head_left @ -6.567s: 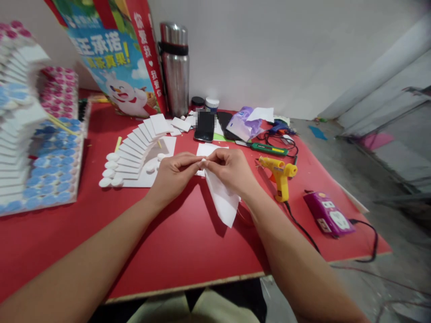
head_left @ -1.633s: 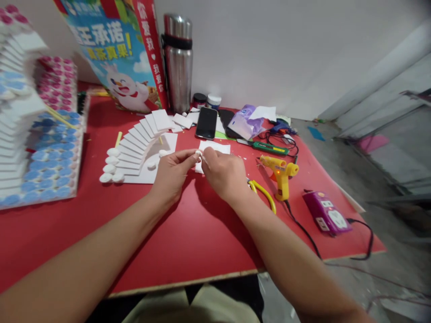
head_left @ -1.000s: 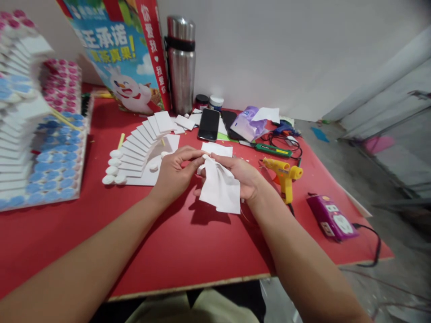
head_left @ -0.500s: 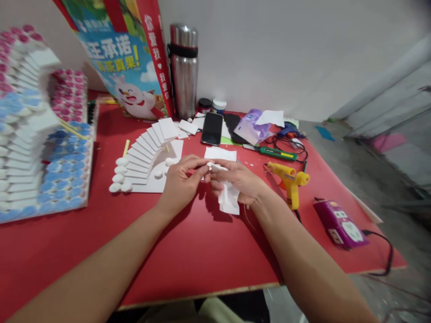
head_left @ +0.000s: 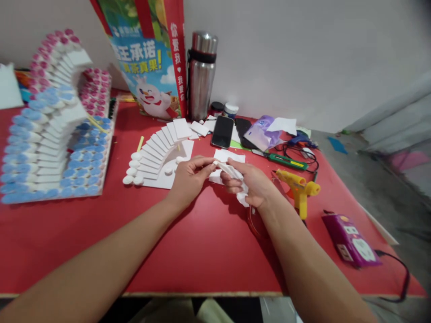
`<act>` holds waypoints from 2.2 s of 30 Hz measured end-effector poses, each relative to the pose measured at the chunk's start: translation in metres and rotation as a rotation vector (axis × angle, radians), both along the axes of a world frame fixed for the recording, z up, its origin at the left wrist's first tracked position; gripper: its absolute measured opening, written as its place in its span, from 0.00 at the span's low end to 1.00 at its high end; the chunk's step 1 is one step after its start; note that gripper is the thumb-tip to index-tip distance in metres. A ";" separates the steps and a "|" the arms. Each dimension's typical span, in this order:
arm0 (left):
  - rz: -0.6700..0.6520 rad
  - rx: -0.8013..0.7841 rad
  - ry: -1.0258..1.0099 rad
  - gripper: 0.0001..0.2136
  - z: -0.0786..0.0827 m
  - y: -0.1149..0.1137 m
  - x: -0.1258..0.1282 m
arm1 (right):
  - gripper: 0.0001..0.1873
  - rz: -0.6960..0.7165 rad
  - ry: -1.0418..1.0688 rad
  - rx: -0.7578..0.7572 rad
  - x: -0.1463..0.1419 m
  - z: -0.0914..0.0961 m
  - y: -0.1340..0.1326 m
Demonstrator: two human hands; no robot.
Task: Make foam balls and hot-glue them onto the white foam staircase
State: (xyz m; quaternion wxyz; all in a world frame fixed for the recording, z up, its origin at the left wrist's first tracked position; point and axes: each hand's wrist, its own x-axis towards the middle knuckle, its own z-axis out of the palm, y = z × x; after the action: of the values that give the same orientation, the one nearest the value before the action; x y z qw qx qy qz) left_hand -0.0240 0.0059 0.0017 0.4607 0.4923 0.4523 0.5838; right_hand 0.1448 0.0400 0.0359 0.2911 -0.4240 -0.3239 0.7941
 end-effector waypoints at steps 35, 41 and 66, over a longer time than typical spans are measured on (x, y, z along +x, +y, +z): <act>0.051 0.253 0.247 0.06 -0.002 -0.008 0.002 | 0.11 -0.040 -0.541 0.920 -0.002 0.002 -0.019; -0.085 0.197 0.166 0.07 -0.004 0.000 -0.005 | 0.14 0.017 -0.401 0.851 0.002 0.008 -0.017; 0.163 0.424 0.330 0.04 -0.007 -0.006 0.002 | 0.13 -0.052 -0.685 0.980 -0.005 0.003 -0.026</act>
State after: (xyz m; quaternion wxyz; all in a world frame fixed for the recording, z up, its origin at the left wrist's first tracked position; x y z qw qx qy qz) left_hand -0.0224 0.0003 -0.0058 0.2190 0.6280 0.4274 0.6123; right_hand 0.1397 0.0144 0.0384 0.3514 -0.4798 -0.7174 0.3628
